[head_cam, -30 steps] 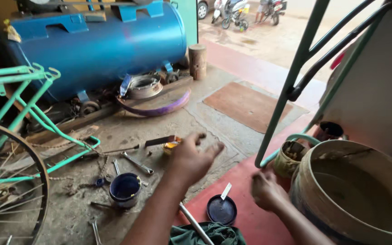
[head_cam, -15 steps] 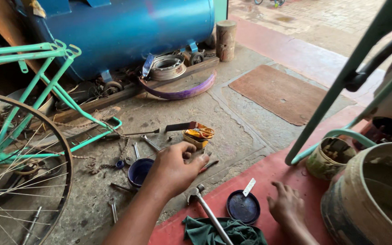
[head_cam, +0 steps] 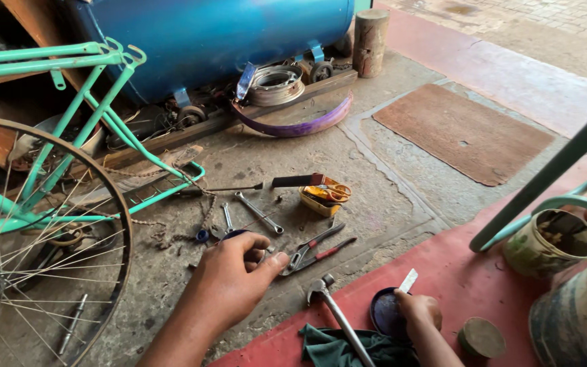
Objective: The person works on a bicycle wheel, using a wrench to tighten the axle nuts. They spin the wheel to check its movement and use a cloth to wipe the hub area. The person then uses a long metal rod to adjust the wheel's alignment.
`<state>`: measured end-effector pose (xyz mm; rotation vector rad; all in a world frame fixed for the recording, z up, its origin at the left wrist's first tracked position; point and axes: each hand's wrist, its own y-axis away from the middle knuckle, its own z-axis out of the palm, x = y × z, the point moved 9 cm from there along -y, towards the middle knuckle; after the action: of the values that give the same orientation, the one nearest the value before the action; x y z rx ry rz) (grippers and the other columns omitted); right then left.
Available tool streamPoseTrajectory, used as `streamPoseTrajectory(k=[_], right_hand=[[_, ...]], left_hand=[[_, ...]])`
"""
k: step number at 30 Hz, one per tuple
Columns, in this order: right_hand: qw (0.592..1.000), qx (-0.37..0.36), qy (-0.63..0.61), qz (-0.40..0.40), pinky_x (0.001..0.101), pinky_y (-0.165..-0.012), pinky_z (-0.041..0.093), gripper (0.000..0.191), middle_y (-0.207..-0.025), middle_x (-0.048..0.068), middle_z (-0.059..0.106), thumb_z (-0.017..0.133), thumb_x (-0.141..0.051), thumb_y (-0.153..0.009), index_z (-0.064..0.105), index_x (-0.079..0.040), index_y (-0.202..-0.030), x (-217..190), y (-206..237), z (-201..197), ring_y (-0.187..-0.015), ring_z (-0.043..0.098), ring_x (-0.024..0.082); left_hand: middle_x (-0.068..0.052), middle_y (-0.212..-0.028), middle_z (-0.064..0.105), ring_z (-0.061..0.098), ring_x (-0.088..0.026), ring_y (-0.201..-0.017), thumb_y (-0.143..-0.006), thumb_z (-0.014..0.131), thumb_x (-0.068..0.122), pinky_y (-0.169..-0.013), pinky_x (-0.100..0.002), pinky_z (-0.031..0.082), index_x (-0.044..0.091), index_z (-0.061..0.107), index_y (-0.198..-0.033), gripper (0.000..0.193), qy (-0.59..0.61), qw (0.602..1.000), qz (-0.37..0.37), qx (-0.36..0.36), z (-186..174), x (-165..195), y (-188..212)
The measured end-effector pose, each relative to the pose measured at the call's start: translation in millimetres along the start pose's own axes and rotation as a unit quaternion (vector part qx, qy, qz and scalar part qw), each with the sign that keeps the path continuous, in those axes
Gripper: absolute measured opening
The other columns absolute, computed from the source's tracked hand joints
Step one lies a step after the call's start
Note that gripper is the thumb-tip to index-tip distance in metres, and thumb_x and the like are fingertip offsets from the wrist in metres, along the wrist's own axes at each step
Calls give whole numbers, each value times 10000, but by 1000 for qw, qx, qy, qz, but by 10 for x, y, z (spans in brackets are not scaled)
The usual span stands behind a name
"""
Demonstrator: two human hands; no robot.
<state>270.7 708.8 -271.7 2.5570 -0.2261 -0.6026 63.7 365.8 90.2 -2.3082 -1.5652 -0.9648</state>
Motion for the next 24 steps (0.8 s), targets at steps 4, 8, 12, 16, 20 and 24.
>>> streamPoseTrajectory(k=[4, 8, 12, 16, 20, 24], right_hand=[[999, 31, -25, -12, 473, -853, 586, 538, -1032, 203, 787, 880, -510, -679, 832, -45, -945, -121, 65, -77, -990, 748, 370], [997, -4, -48, -60, 418, -843, 576, 414, -999, 145, 803, 818, -463, -787, 863, -72, -915, -346, 163, -168, -926, 741, 283], [982, -41, -122, -138, 424, -757, 566, 340, -910, 121, 811, 761, -400, -896, 856, -76, -935, -739, 90, -190, -801, 718, 236], [946, -185, -204, -172, 461, -601, 461, 252, -869, 94, 837, 675, -239, -905, 845, -131, -1056, -1048, -39, -5, -680, 641, 222], [939, -38, 136, -314, 421, -867, 595, 419, -1017, 67, 798, 714, -466, -875, 776, -231, -1216, -1144, 25, -194, -924, 755, 246], [841, -59, 395, -365, 541, -1040, 523, 864, -1430, 62, 534, 818, -626, -775, 446, -337, -1498, -979, 633, -93, -1276, 588, 312]], left_hand=[[-92, -1152, 767, 767, -207, -1041, -815, 771, 507, -924, -371, 585, 141, 698, -1273, 590, 2, 1000, 3, -9, 6, 67, 0], [-99, -1152, 763, 759, -215, -1052, -816, 774, 500, -937, -373, 575, 141, 710, -1278, 589, 6, 1000, 10, -12, -16, 189, 25], [-97, -1159, 759, 749, -226, -1072, -825, 762, 501, -941, -372, 578, 144, 696, -1257, 565, -2, 1000, -5, -28, -13, 238, 80], [-104, -1178, 744, 731, -231, -1103, -814, 764, 502, -940, -374, 573, 143, 680, -1299, 609, 6, 999, -3, -32, -59, 224, 149], [-120, -1211, 743, 729, -257, -1128, -860, 737, 514, -934, -409, 568, 158, 679, -1313, 580, -22, 999, -15, -39, -155, 155, 161], [-85, -1211, 725, 711, -253, -1152, -843, 735, 508, -977, -388, 558, 198, 669, -1319, 572, -43, 997, -53, -33, -236, 33, 196]])
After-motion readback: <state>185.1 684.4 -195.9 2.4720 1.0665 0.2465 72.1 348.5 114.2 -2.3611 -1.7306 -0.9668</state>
